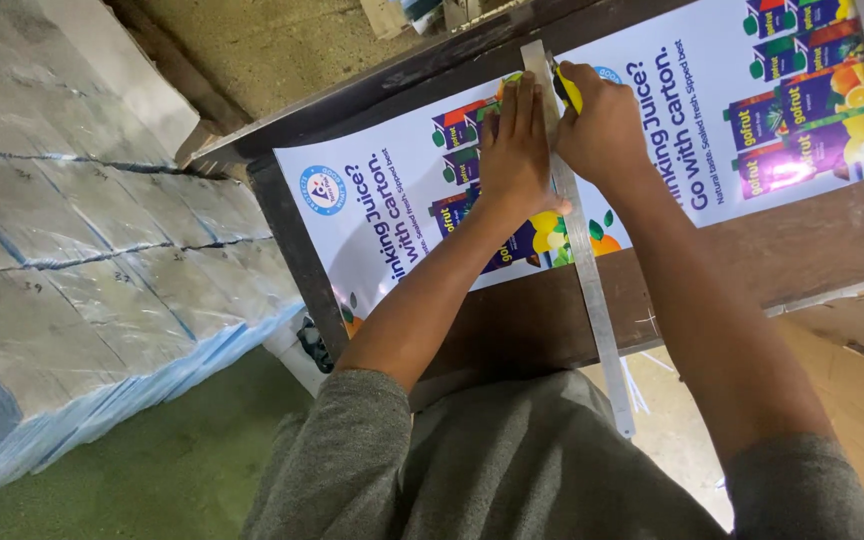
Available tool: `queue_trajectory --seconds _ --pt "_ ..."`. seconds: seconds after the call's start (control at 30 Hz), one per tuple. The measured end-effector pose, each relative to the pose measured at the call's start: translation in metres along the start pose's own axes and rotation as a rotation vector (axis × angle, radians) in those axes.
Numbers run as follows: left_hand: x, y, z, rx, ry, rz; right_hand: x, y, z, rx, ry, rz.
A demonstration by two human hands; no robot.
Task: The person uses a metal ruler and a yellow utility knife to cut a large printed sheet on a wooden table. They align the ruler, cut along the edge, and repeat the process to trim the sheet into smaller pieces.
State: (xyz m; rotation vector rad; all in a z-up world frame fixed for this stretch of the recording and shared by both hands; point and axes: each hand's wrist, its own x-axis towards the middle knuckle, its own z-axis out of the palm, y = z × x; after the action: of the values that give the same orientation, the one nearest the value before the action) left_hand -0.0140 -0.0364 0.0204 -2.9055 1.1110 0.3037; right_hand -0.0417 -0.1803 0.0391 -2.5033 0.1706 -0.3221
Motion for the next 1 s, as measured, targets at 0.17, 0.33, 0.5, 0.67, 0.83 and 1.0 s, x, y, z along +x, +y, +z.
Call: queue_trajectory --seconds 0.17,0.33,0.5,0.67,0.83,1.0 --pt "0.002 -0.002 -0.005 0.046 -0.068 0.006 -0.009 -0.013 -0.009 0.025 -0.072 0.149" --pt "0.002 -0.008 0.015 -0.083 -0.036 0.046 -0.045 -0.015 -0.014 -0.02 -0.078 0.166" --pt "0.003 -0.011 0.017 -0.071 0.022 0.076 -0.108 -0.03 -0.032 -0.002 -0.086 0.165" --pt "0.004 -0.007 0.0 0.019 -0.073 0.057 -0.185 -0.04 -0.052 -0.029 -0.141 0.224" --pt "-0.001 0.006 -0.029 -0.025 -0.214 0.002 -0.258 -0.051 -0.067 -0.087 -0.26 0.341" --pt "0.017 0.005 -0.006 0.021 -0.188 -0.031 -0.281 -0.054 -0.071 -0.072 -0.215 0.365"
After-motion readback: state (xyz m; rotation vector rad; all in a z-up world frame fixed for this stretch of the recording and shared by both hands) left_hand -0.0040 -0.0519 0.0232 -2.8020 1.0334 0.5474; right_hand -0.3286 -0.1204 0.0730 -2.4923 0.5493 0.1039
